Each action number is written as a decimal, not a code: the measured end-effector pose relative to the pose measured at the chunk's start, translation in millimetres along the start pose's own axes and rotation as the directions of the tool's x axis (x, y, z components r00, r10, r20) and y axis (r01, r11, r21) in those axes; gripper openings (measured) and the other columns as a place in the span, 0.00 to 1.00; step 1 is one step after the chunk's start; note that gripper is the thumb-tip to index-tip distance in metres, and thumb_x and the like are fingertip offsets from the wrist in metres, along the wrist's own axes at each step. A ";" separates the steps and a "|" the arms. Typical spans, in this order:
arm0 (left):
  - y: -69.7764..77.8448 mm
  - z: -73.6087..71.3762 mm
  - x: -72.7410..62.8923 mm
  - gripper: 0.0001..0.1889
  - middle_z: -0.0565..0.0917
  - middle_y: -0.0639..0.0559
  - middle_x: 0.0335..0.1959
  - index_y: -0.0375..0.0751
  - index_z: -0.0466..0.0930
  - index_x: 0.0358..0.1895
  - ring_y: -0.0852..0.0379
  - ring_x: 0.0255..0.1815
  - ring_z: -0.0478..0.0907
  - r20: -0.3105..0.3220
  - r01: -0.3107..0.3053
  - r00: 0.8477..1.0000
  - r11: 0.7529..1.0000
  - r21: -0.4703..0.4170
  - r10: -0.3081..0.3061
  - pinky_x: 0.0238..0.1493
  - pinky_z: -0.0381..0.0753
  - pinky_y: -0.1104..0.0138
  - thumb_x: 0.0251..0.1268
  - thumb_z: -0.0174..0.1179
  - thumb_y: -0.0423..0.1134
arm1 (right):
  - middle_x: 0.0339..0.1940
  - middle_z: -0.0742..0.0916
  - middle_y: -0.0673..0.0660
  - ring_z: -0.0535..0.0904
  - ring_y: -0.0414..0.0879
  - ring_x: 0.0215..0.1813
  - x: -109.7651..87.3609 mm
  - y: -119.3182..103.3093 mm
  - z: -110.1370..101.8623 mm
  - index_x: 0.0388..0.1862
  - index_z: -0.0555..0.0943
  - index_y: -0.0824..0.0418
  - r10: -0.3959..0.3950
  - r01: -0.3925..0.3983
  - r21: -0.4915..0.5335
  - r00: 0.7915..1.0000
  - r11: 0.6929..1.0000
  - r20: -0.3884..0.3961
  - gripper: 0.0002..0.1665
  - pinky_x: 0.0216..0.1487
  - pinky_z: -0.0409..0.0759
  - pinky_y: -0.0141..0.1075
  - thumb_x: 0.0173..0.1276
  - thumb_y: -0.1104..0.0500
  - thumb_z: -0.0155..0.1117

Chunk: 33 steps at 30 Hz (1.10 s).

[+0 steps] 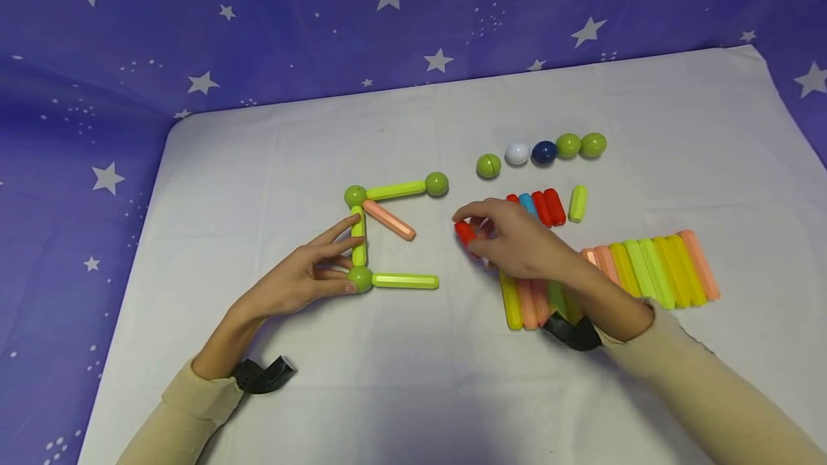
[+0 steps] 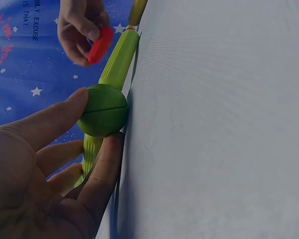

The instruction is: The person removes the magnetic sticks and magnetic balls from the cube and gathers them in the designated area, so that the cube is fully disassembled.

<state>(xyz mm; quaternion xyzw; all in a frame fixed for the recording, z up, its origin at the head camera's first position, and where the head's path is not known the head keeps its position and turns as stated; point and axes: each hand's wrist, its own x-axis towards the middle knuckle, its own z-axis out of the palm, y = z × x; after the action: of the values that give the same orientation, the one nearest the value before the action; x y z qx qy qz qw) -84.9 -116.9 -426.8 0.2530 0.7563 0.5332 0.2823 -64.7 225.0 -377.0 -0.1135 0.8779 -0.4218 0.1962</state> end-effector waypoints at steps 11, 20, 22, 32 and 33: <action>-0.3 -1.0 -0.1 0.37 0.48 0.60 0.79 0.32 0.65 0.71 0.52 0.57 0.77 -0.002 0.016 1.000 1.000 0.018 -0.016 0.54 0.80 0.68 0.59 0.71 0.33 | 0.52 0.80 0.66 0.81 0.47 0.38 -44.0 57.6 -64.3 0.64 0.74 0.65 0.183 -0.189 0.003 0.948 0.982 -0.262 0.23 0.31 0.85 0.34 0.72 0.65 0.60; -1.4 -1.4 0.0 0.37 0.48 0.60 0.80 0.32 0.65 0.71 0.52 0.57 0.77 0.001 0.013 1.000 1.000 0.015 -0.013 0.54 0.80 0.68 0.59 0.71 0.32 | 0.53 0.74 0.73 0.79 0.59 0.42 -43.1 105.7 -96.0 0.67 0.68 0.69 0.317 -0.347 -0.072 0.910 0.935 -0.266 0.26 0.30 0.85 0.33 0.73 0.63 0.59; -1.6 -1.3 0.5 0.37 0.48 0.61 0.79 0.32 0.65 0.71 0.52 0.57 0.77 0.001 0.010 1.000 1.000 0.015 -0.010 0.54 0.80 0.67 0.59 0.71 0.32 | 0.54 0.73 0.74 0.77 0.62 0.46 -41.9 110.8 -99.4 0.67 0.67 0.69 0.338 -0.365 -0.074 0.909 0.928 -0.244 0.26 0.31 0.85 0.34 0.73 0.63 0.58; -1.4 -0.2 0.7 0.37 0.48 0.61 0.79 0.32 0.65 0.71 0.52 0.57 0.77 0.002 0.007 1.000 1.000 0.006 -0.007 0.54 0.80 0.67 0.59 0.71 0.32 | 0.54 0.73 0.72 0.79 0.54 0.36 -35.8 110.6 -98.2 0.67 0.66 0.70 0.323 -0.333 -0.035 0.932 0.942 -0.165 0.26 0.30 0.86 0.38 0.73 0.66 0.57; -1.4 -0.1 0.6 0.37 0.48 0.61 0.79 0.32 0.65 0.71 0.52 0.57 0.77 0.002 0.008 1.000 1.000 0.008 -0.008 0.54 0.80 0.67 0.59 0.71 0.32 | 0.54 0.73 0.72 0.79 0.54 0.36 -35.7 110.3 -97.8 0.67 0.66 0.70 0.326 -0.335 -0.035 0.932 0.941 -0.161 0.26 0.30 0.86 0.38 0.73 0.66 0.57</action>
<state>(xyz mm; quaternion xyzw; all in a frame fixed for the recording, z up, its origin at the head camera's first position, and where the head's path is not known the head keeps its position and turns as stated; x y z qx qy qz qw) -85.5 -117.0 -428.2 0.2516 0.7591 0.5290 0.2841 -79.5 374.3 -399.2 0.0625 0.9094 -0.3629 0.1931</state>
